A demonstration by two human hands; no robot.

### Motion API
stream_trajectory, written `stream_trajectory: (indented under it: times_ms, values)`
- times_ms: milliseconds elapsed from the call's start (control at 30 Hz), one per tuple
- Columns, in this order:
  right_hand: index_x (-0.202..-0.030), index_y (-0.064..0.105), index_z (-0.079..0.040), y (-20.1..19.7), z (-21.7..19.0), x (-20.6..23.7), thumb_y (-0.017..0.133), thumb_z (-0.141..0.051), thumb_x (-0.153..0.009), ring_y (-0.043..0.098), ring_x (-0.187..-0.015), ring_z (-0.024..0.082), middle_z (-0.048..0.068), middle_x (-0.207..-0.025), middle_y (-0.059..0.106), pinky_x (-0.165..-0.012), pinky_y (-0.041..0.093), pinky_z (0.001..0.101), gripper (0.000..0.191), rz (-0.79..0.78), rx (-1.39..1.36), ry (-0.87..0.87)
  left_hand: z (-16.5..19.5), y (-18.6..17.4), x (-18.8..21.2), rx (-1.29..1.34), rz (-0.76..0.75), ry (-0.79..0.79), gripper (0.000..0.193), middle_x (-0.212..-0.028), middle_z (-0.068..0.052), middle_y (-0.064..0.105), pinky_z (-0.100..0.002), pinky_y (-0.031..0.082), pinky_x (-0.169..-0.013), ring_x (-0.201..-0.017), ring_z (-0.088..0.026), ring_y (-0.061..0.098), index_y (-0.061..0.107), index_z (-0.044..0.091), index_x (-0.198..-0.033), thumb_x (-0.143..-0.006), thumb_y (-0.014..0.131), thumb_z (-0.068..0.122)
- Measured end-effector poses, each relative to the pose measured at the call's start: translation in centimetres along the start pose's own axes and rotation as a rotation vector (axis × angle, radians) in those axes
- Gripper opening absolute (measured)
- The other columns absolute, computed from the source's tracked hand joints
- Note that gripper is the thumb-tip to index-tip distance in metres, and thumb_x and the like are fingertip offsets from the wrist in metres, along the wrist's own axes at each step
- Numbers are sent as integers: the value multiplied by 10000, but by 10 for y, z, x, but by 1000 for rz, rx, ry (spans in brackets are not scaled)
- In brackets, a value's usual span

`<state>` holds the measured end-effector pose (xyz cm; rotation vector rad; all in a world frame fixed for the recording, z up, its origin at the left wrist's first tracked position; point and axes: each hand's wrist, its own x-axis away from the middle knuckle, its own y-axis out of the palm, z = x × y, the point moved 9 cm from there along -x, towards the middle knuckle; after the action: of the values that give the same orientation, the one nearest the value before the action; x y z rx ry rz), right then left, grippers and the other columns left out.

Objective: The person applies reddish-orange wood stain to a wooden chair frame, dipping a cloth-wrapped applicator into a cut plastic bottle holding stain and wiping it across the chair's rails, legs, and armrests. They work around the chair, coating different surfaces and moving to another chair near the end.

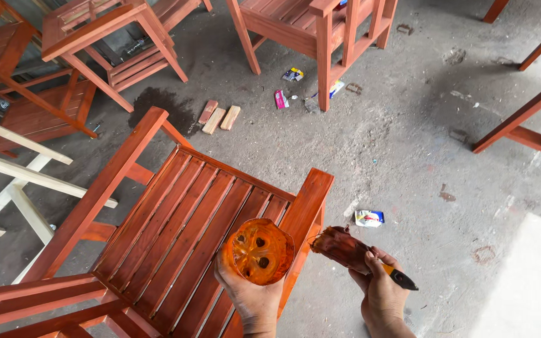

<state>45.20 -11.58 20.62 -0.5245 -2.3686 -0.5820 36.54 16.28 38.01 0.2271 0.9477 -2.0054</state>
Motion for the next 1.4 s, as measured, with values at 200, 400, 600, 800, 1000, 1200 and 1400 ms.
stream_trajectory:
  times_ms: [200, 400, 600, 800, 1000, 1200, 1400]
  values:
    - [-1203, 577, -51, 16, 28, 9, 669, -90, -942, 725, -939, 253, 123, -1157, 663, -801, 635, 408, 279, 8, -84, -2, -12, -4, 6, 13, -55, -67, 1287, -1354, -191, 322, -529, 442, -1105, -1298, -356, 390, 228, 38, -1461, -467, 1027, 216]
    - [-1205, 518, -77, 30, 35, 20, 646, -105, -952, 715, -965, 271, 173, -1097, 658, -857, 635, 423, 285, -46, -122, 72, -20, -3, 8, 25, -61, -60, 1314, -1358, -200, 320, -540, 451, -1097, -1299, -362, 394, 209, 46, -1474, -466, 1029, 240]
    - [-1193, 522, -41, 21, 37, 28, 620, -108, -973, 708, -941, 257, 158, -1033, 652, -870, 644, 412, 250, -74, -17, 179, -8, 12, 3, 30, -57, 15, 1364, -1328, -214, 320, -608, 399, -1091, -1301, -390, 358, 193, 46, -1466, -453, 1047, 367]
    - [-1175, 525, -10, 13, 30, 24, 632, -69, -955, 728, -860, 281, 174, -1005, 679, -789, 649, 401, 252, -29, 1, 130, -7, 13, -5, -14, -41, 22, 1300, -1344, -195, 340, -564, 442, -1099, -1301, -357, 386, 218, 61, -1474, -486, 1032, 282]
    - [-1132, 539, -7, 44, 5, 10, 652, -34, -932, 740, -803, 256, 161, -955, 693, -769, 664, 405, 232, -22, -88, 44, -6, 12, -7, 19, -57, 11, 1315, -1341, -186, 327, -547, 434, -1112, -1305, -349, 379, 211, 55, -1466, -458, 1037, 224]
    - [-1108, 507, -12, 38, 14, 20, 633, -35, -945, 749, -836, 234, 149, -946, 697, -806, 670, 411, 207, -37, -126, 17, -11, 10, -3, 22, -78, -8, 1329, -1355, -188, 307, -554, 424, -1137, -1318, -349, 363, 188, 56, -1480, -469, 1034, 219]
    - [-1135, 534, -11, 23, 37, 36, 649, -54, -938, 731, -821, 274, 188, -913, 681, -786, 649, 429, 232, -56, -43, 102, -16, 11, -1, -9, -90, -25, 1425, -1347, -203, 288, -593, 390, -1126, -1320, -368, 333, 152, 63, -1464, -395, 1069, 283]
